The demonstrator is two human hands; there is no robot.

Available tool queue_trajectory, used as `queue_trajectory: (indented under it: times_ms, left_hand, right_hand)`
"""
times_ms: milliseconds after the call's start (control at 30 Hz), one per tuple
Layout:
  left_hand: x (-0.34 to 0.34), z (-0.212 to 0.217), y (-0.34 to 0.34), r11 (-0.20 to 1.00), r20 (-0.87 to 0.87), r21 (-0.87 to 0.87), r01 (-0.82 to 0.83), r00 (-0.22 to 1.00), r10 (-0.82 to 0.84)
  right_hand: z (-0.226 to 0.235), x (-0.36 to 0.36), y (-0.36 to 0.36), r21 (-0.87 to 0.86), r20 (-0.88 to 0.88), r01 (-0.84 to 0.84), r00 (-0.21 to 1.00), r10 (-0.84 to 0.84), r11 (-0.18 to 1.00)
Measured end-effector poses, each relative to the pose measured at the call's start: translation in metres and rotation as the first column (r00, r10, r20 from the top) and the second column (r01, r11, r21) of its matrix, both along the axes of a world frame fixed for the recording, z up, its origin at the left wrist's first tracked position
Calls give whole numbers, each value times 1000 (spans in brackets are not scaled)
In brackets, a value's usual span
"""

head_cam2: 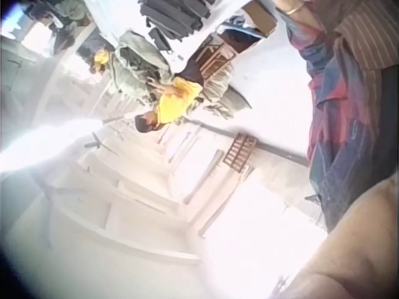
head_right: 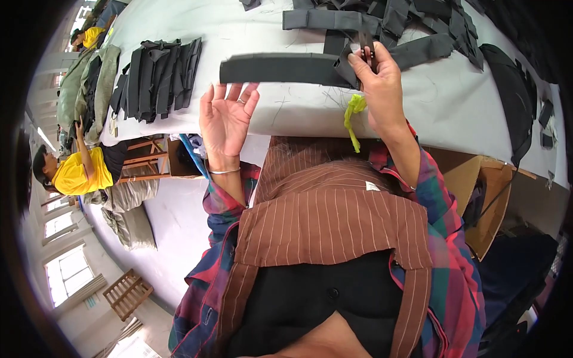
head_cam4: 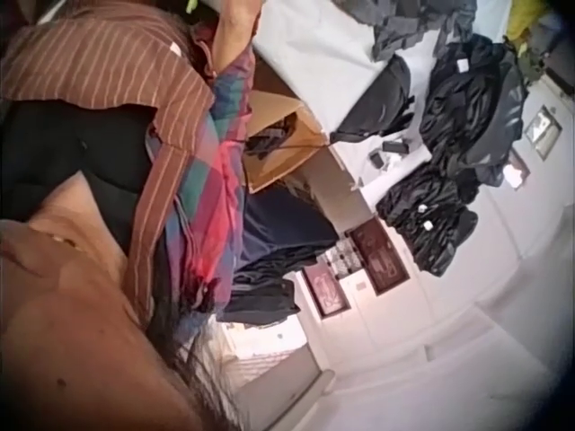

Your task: Trim excess threads from sewn fabric pieces using a small pair of scissors on a workbench.

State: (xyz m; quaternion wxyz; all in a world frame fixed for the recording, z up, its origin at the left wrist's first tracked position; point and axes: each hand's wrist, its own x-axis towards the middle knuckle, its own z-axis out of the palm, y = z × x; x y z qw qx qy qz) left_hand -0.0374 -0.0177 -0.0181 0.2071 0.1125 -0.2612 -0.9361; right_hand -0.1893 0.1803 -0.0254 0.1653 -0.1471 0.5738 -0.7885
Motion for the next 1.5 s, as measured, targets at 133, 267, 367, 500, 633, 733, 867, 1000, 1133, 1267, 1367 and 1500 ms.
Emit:
queue_trajectory:
  times_ms: [133, 267, 367, 500, 633, 733, 867, 1000, 1133, 1267, 1367, 1500]
  left_hand:
    - [-6, -9, 19, 999, 91, -33, 16, 996, -13]
    - [-11, -17, 52, 941, 205, -182, 285, 947, -247]
    - [-20, -11, 58, 951, 204, -165, 260, 953, -225]
    - [-25, -14, 56, 965, 164, -148, 218, 967, -194]
    - [-25, -18, 51, 961, 174, -172, 217, 967, -188]
    - [-27, -19, 49, 950, 214, -232, 208, 964, -159]
    - [-30, -8, 52, 928, 296, -267, 260, 939, -178]
    - [-28, -9, 48, 936, 268, -220, 274, 940, -212]
    - [-32, 2, 55, 932, 223, -174, 319, 934, -278]
    - [-41, 3, 57, 883, 448, -384, 269, 891, -76]
    - [-41, 2, 52, 904, 464, -353, 241, 884, -55]
    - [-36, 4, 51, 906, 460, -357, 227, 887, -41]
  right_hand:
    - [-9, 9, -8, -92, 142, 22, 990, -8, 995]
    - [-6, 30, -23, -78, 270, -110, 954, 127, 991]
    - [2, 34, -21, -28, 255, -179, 950, 181, 983]
    - [5, 34, -16, 31, 220, -227, 951, 215, 973]
    - [1, 33, -13, 47, 138, -283, 952, 274, 958]
    - [0, 31, -10, 169, -15, -232, 971, 238, 958]
    - [-10, 25, -17, 189, -220, -157, 955, 197, 969]
    - [-5, 23, -19, 257, -177, -192, 954, 241, 947]
    - [-7, 27, -20, 158, 55, -286, 958, 281, 945]
    - [-11, 17, -12, 310, -143, -236, 946, 291, 921]
    - [-2, 10, -5, 353, -415, -52, 886, 207, 934]
    - [6, 8, 11, 465, -591, 14, 749, 299, 885]
